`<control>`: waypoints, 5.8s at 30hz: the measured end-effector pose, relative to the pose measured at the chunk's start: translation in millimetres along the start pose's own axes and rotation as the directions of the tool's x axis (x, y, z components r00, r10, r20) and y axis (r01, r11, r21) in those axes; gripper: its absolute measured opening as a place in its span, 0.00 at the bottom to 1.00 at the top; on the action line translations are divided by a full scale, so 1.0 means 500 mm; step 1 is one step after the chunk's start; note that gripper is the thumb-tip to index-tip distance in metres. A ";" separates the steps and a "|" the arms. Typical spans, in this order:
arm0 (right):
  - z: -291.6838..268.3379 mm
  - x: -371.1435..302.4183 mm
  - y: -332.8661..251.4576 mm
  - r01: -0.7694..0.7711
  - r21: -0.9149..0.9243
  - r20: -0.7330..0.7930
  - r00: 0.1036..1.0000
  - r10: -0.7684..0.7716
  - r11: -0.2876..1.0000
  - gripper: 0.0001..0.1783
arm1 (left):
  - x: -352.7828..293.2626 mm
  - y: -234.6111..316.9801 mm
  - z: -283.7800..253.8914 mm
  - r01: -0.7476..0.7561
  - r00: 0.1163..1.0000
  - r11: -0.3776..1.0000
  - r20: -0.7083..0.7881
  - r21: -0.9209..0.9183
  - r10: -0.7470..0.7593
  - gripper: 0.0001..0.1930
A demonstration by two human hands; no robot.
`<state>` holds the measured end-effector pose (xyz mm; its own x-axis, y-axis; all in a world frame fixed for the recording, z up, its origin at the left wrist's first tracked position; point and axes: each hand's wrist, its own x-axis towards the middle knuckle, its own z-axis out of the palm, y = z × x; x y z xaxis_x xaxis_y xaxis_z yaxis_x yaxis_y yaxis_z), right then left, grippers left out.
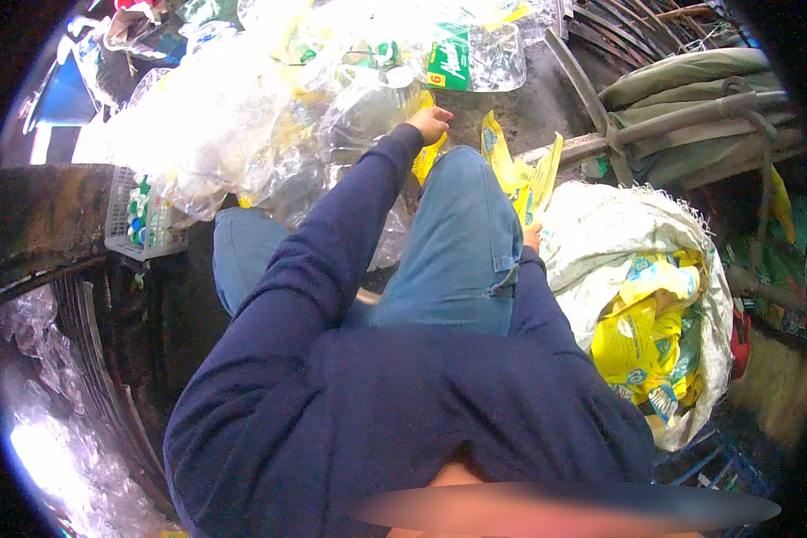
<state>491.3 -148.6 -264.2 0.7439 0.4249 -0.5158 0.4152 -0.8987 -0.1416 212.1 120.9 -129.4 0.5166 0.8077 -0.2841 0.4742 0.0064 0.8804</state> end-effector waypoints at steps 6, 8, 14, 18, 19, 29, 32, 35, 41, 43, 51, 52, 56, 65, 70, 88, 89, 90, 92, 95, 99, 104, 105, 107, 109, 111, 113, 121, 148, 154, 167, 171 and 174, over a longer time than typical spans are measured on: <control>-0.018 -0.049 0.050 0.155 -0.255 0.228 0.969 -0.096 0.954 0.28 | 0.104 -0.061 0.091 0.370 0.929 0.809 -0.159 0.457 -0.335 0.44; -0.027 -0.056 0.048 0.085 -0.187 0.274 0.961 -0.031 0.979 0.26 | 0.108 -0.078 0.109 0.382 0.922 0.732 -0.292 0.564 -0.256 0.43; -0.014 -0.040 0.065 0.219 -0.395 0.427 0.904 -0.033 0.892 0.23 | 0.128 -0.106 0.106 0.604 0.750 0.731 -0.535 0.317 -0.388 0.20; -0.037 -0.023 0.030 0.327 -0.402 0.482 0.870 -0.106 0.855 0.22 | 0.134 -0.125 0.081 0.592 0.791 0.731 -0.417 0.339 -0.447 0.12; -0.053 -0.021 0.007 0.354 -0.378 0.445 0.880 -0.167 0.856 0.22 | 0.130 -0.132 0.075 0.577 0.803 0.736 -0.409 0.353 -0.433 0.12; -0.308 -0.081 -0.402 0.938 -0.071 -0.007 0.341 -0.940 0.340 0.10 | 0.070 -0.093 -0.093 -0.128 0.900 0.934 -0.356 0.334 0.251 0.25; -0.319 -0.154 -0.508 0.846 0.178 -0.112 0.526 -0.843 0.503 0.15 | 0.027 -0.035 -0.167 0.094 0.943 0.990 -0.329 0.105 -0.055 0.17; -0.365 -0.250 -0.567 0.938 0.051 -0.286 0.344 -0.894 0.344 0.23 | 0.000 0.034 -0.232 -0.085 0.809 0.996 -0.582 0.027 0.084 0.16; -0.404 -0.371 -0.550 0.968 0.010 -0.276 0.244 -0.929 0.252 0.29 | -0.077 0.087 -0.284 -0.230 0.703 0.962 -0.657 0.148 0.270 0.14; -0.381 -0.371 -0.528 0.930 -0.084 -0.177 0.341 -0.923 0.359 0.29 | -0.104 0.085 -0.258 -0.242 0.755 0.962 -0.598 0.124 0.267 0.12; -0.429 -0.392 -0.510 0.821 0.143 0.349 0.482 -0.804 0.553 0.20 | -0.146 0.067 -0.139 -0.281 0.760 0.955 -0.587 0.091 0.279 0.13; -0.439 -0.411 -0.534 0.929 -0.121 0.388 0.369 -0.845 0.350 0.18 | -0.143 0.065 -0.141 -0.275 0.788 0.958 -0.552 0.082 0.273 0.13; -0.428 -0.465 -0.651 0.883 -0.470 0.119 0.065 -0.991 0.002 0.16 | -0.137 0.068 -0.158 -0.262 0.809 0.964 -0.535 0.042 0.243 0.12; -0.355 -0.405 -0.681 0.717 -0.682 0.356 0.495 -0.793 0.142 0.16 | -0.225 0.064 -0.155 -0.261 0.843 0.942 -0.425 0.211 0.329 0.13; -0.412 -0.478 -0.513 0.917 -0.019 0.016 0.399 -0.917 0.399 0.23 | -0.217 0.042 -0.167 -0.380 0.823 0.908 -0.512 -0.178 0.244 0.16; -0.505 -0.536 -0.518 0.857 -0.404 -0.429 0.132 -0.893 0.321 0.26 | -0.738 0.340 -0.360 -0.817 0.558 0.366 -0.770 -0.446 0.309 0.12; -0.493 -0.543 -0.515 0.903 -0.344 -0.509 0.051 -0.860 0.257 0.25 | -0.793 0.321 -0.396 -0.845 0.521 0.165 -0.714 -0.508 0.468 0.11; -0.489 -0.556 -0.514 0.934 -0.273 -0.537 0.052 -0.842 0.232 0.24 | -0.845 0.307 -0.438 -0.819 0.473 0.015 -0.660 -0.574 0.584 0.10; -0.489 -0.608 -0.514 0.960 0.200 -0.519 0.273 -0.810 0.196 0.22 | -0.905 0.290 -0.504 -0.983 0.090 -0.058 -0.732 -0.174 0.675 0.10; -0.499 -0.739 -0.498 0.556 0.820 -0.199 0.055 -0.978 -0.136 0.28 | -0.914 0.271 -0.470 -0.988 -0.046 0.105 -0.868 0.112 0.494 0.13; -0.446 -0.864 -0.496 0.174 0.978 -0.045 -0.356 -0.933 -0.114 0.37 | -0.816 0.292 -0.269 -0.657 0.110 0.702 -0.885 0.277 0.452 0.12; -0.472 -0.757 -0.480 0.698 0.716 -0.263 0.240 -0.934 -0.023 0.19 | -0.684 0.330 -0.150 -0.805 0.404 0.559 -0.875 -0.201 0.268 0.13; -0.499 -0.711 -0.460 0.753 0.655 -0.332 0.350 -0.876 0.053 0.18 | -0.675 0.320 -0.159 -0.751 0.434 0.624 -0.873 -0.214 0.224 0.14; -0.578 -0.601 -0.389 0.861 0.493 -0.428 0.363 -0.828 0.123 0.18 | -0.664 0.284 -0.186 -0.671 0.486 0.697 -0.860 -0.253 0.156 0.14; -0.636 -0.476 -0.306 0.872 0.313 -0.402 0.481 -0.779 0.377 0.19 | -0.656 0.231 -0.226 -0.607 0.566 0.728 -0.817 -0.319 0.114 0.14; -0.630 -0.344 -0.221 0.797 0.299 -0.427 0.603 -0.674 0.525 0.25 | -0.636 0.189 -0.248 -0.518 0.602 0.794 -0.795 -0.318 0.075 0.12; -0.557 -0.218 -0.142 0.713 -0.255 -0.437 0.517 -0.736 0.653 0.21 | -0.602 0.164 -0.251 -0.450 0.655 0.824 -0.755 -0.346 0.041 0.11; -0.279 -0.043 -0.039 0.514 0.208 0.289 0.781 -0.554 0.833 0.28 | -0.515 0.111 -0.206 -0.305 0.807 0.876 -0.590 -0.374 0.029 0.08; -0.367 -0.254 -0.702 0.865 -0.093 0.479 0.474 -0.739 0.494 0.18 | -0.431 0.045 -0.316 0.295 0.761 0.574 -0.551 0.764 0.342 0.29; -0.337 -0.050 -0.771 0.852 -0.371 0.095 0.429 -0.898 0.368 0.22 | -0.393 0.026 -0.327 0.372 0.708 0.550 -0.611 0.748 0.353 0.28; -0.264 0.131 -0.615 0.796 -0.295 -0.160 0.504 -0.849 0.528 0.24 | -0.383 -0.007 -0.349 0.454 0.718 0.453 -0.616 0.767 0.323 0.29; -0.219 0.076 -0.745 0.356 0.580 0.113 0.855 -0.506 0.732 0.31 | -0.381 -0.007 -0.347 0.459 0.727 0.457 -0.618 0.762 0.299 0.30; -0.223 0.041 -0.791 0.336 0.472 0.116 0.893 -0.435 0.815 0.32 | -0.386 -0.009 -0.348 0.467 0.731 0.439 -0.615 0.767 0.296 0.31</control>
<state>400.8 227.7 -124.9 0.4233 0.7576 -0.4969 0.3414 -0.6414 -0.6871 -13.6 67.4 -12.3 0.0800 0.9547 0.2865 0.9967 -0.0722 -0.0376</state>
